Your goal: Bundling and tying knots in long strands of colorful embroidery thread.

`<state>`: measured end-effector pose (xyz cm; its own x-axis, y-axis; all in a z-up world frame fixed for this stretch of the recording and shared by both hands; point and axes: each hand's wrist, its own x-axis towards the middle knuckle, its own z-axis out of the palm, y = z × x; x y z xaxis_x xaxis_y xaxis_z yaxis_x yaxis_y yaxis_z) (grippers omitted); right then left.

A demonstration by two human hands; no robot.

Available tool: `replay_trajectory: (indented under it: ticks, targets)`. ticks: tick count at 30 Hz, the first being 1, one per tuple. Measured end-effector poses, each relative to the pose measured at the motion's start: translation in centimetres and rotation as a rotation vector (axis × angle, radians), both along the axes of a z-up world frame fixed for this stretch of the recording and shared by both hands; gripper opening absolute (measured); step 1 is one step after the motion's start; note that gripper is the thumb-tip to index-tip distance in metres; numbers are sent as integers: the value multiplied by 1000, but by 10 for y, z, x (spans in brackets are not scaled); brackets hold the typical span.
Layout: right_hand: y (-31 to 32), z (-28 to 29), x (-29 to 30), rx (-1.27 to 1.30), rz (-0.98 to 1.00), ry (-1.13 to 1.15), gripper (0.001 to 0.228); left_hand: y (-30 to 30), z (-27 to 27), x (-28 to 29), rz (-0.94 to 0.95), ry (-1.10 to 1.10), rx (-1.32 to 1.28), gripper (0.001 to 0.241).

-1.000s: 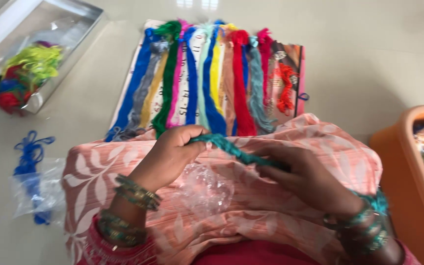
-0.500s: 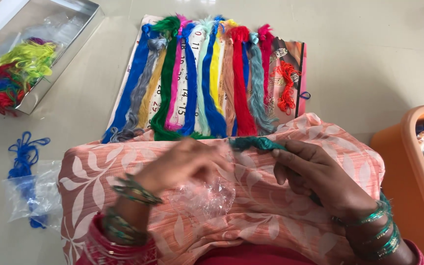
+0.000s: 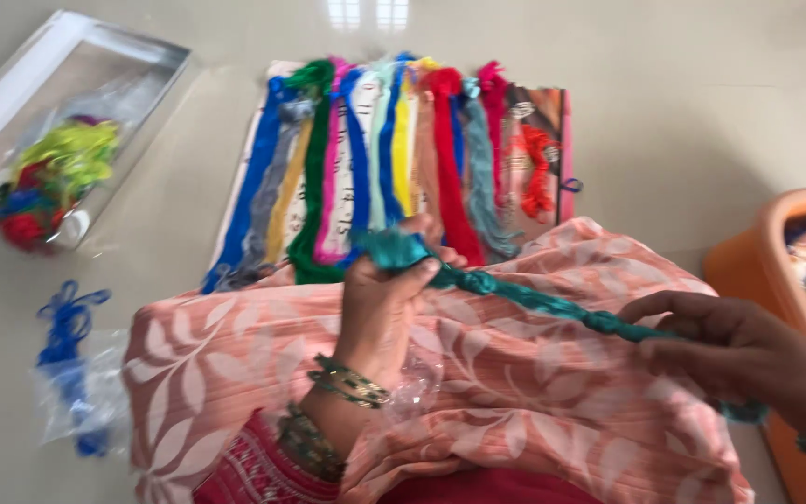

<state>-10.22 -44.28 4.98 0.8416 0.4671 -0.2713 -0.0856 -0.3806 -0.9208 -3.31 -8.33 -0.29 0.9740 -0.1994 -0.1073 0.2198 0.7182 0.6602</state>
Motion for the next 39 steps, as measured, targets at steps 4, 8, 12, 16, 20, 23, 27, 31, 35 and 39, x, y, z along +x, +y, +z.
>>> replay_trajectory:
  ticks: [4, 8, 12, 16, 20, 23, 27, 31, 35, 39]
  targets:
    - [-9, 38, -24, -183, -556, 360, 34, -1, 6, 2, -24, 69, 164, 48]
    - [0, 54, -35, -231, -726, 333, 35, 13, -2, 10, 52, 79, 242, 46]
    - [-46, 30, -53, -157, -653, 135, 41, 26, -13, 13, 72, 109, 233, 45]
    - [-91, 18, -55, -284, -872, 197, 39, 29, -15, 12, 72, 109, 220, 43]
    - [-177, -4, -73, -548, -972, -26, 32, 29, -21, 13, 68, 117, 224, 42]
    - [-200, -10, -80, -628, -934, -383, 28, 28, -18, 12, 69, 113, 218, 41]
    - [-105, 54, -62, -719, -877, -429, 29, 31, -15, 13, 74, 107, 215, 41]
    - [-48, 77, -48, -542, -772, -241, 31, 42, -11, 15, 129, 112, 208, 40]
    - [-34, 82, -40, -616, -710, -230, 32, 56, -13, 17, 180, 108, 192, 39]
    - [-33, 80, -40, -577, -685, -223, 32, 58, -16, 19, 193, 112, 196, 39]
